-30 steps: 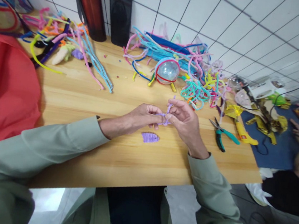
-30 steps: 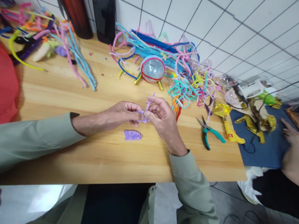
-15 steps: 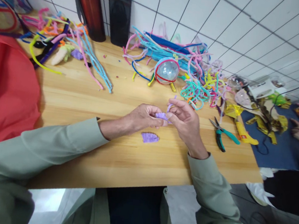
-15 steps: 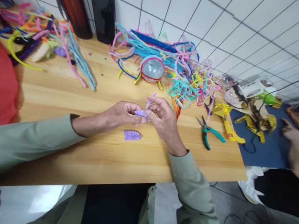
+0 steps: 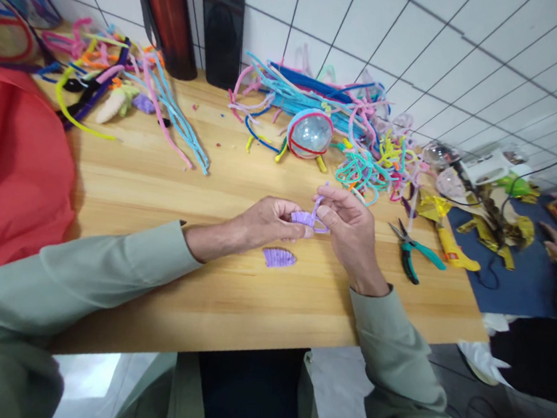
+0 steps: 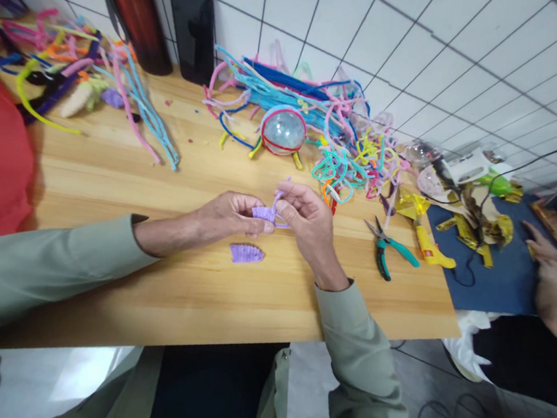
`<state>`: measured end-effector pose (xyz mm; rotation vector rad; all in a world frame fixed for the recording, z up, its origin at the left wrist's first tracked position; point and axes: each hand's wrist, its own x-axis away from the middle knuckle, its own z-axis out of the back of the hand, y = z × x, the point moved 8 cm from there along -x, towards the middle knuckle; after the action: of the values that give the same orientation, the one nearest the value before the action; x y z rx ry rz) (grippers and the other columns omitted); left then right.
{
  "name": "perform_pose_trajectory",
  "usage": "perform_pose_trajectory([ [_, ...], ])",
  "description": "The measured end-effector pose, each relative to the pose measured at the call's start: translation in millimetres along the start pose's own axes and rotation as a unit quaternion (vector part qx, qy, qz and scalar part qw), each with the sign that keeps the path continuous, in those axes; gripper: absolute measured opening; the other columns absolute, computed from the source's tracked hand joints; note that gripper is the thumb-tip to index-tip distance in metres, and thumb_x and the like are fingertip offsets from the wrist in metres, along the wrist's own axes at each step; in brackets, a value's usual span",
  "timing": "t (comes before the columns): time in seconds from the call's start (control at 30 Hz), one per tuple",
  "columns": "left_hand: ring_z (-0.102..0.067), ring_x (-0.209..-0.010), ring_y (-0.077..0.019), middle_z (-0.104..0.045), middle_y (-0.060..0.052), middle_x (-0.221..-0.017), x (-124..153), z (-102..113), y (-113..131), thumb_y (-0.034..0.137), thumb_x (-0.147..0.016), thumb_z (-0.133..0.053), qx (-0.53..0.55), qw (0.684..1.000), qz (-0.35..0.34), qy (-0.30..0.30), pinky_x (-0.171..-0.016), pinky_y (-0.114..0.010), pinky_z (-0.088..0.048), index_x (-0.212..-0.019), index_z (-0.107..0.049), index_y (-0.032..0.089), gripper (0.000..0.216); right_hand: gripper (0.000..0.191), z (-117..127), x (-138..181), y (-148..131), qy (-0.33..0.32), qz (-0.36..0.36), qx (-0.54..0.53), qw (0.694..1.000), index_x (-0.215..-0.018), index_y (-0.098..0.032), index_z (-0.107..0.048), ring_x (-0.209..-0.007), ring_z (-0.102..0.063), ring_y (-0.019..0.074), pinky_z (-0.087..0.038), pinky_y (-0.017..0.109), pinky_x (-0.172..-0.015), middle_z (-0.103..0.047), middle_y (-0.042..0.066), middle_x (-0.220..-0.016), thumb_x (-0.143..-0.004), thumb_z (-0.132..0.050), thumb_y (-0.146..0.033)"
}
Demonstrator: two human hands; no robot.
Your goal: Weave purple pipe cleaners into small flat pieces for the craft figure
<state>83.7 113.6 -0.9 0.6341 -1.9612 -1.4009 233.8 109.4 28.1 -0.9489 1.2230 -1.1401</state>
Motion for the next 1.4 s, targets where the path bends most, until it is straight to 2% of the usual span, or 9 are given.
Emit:
perform_pose_trajectory([
  [0.2,-0.054,-0.062,-0.0085,-0.059,0.004,-0.073,0.1,-5.3,-1.9,0.036,-0.072,-0.088,0.035,0.999,0.013,-0.014,-0.061,-0.025,-0.056,-0.081,-0.065,0.016,0.031,0.036,-0.6,-0.4,4.8,-0.002,-0.026,-0.032,0.999,-0.113,-0.028,-0.079,-0.087,-0.071,0.0172,-0.062,0.033,-0.078,-0.08,0.003,-0.104,-0.082,-0.089,-0.045],
  [0.43,-0.058,-0.06,-0.0072,-0.065,0.003,-0.074,-0.9,-8.1,-4.0,0.032,-0.077,-0.087,0.038,0.998,0.006,-0.045,-0.062,-0.022,-0.056,-0.085,-0.071,0.015,0.024,0.035,-3.3,0.4,1.1,-0.002,-0.031,-0.053,0.998,-0.11,-0.029,-0.08,-0.08,-0.069,0.0151,-0.059,0.029,-0.069,-0.08,0.002,-0.102,-0.08,-0.091,-0.042],
  [0.67,-0.064,-0.064,-0.0079,-0.073,-0.001,-0.086,-2.1,-8.1,-10.0,0.033,-0.08,-0.084,0.02,0.998,0.004,-0.06,-0.064,-0.021,-0.057,-0.09,-0.074,0.016,0.023,0.034,-5.1,0.7,4.4,-0.005,-0.034,-0.027,0.999,-0.112,-0.028,-0.077,-0.078,-0.067,0.0152,-0.058,0.03,-0.068,-0.078,0.003,-0.102,-0.082,-0.087,-0.041],
  [0.9,-0.054,-0.057,-0.0078,-0.062,0.003,-0.065,-4.1,-0.7,-1.8,0.034,-0.083,-0.08,-0.009,0.999,-0.03,-0.012,-0.057,-0.019,-0.048,-0.08,-0.072,0.015,0.021,0.042,-3.4,0.6,-4.8,0.011,-0.001,-0.026,1.0,-0.123,-0.032,-0.069,-0.086,-0.07,0.0166,-0.06,0.034,-0.076,-0.076,0.001,-0.106,-0.086,-0.084,-0.043],
  [1.0,-0.054,-0.058,-0.0078,-0.063,0.002,-0.066,-4.6,6.1,7.8,0.03,-0.081,-0.079,-0.017,0.998,-0.057,0.028,-0.057,-0.019,-0.045,-0.078,-0.071,0.015,0.018,0.033,-2.2,2.6,-8.7,0.025,-0.001,0.001,1.0,-0.109,-0.028,-0.07,-0.084,-0.07,0.0162,-0.059,0.033,-0.076,-0.074,0.0,-0.099,-0.085,-0.085,-0.044],
  [1.07,-0.053,-0.058,-0.0076,-0.063,0.003,-0.066,-4.5,8.7,11.3,0.028,-0.079,-0.08,-0.012,0.997,-0.063,0.044,-0.058,-0.02,-0.045,-0.076,-0.07,0.015,0.017,0.025,-7.2,4.2,-8.6,0.003,-0.017,0.02,1.0,-0.098,-0.026,-0.07,-0.079,-0.068,0.0158,-0.058,0.032,-0.074,-0.073,-0.001,-0.088,-0.086,-0.083,-0.043],
  [1.2,-0.053,-0.059,-0.0078,-0.063,0.004,-0.066,-4.2,8.3,8.5,0.029,-0.075,-0.084,0.01,0.998,-0.055,0.042,-0.058,-0.021,-0.044,-0.076,-0.067,0.016,0.022,0.021,-14.2,6.0,-5.6,-0.024,-0.053,0.032,0.998,-0.081,-0.023,-0.069,-0.066,-0.063,0.0141,-0.055,0.031,-0.068,-0.069,-0.003,-0.071,-0.088,-0.078,-0.04],
  [1.4,-0.061,-0.06,-0.0108,-0.071,-0.002,-0.074,-7.2,7.9,-1.7,0.04,-0.081,-0.077,0.1,0.994,-0.04,0.027,-0.062,-0.025,-0.05,-0.084,-0.07,0.016,0.026,0.019,-3.9,2.0,1.5,0.027,-0.072,0.001,0.997,-0.074,-0.022,-0.069,-0.061,-0.057,0.0125,-0.049,0.029,-0.062,-0.064,-0.004,-0.065,-0.082,-0.078,-0.037],
])
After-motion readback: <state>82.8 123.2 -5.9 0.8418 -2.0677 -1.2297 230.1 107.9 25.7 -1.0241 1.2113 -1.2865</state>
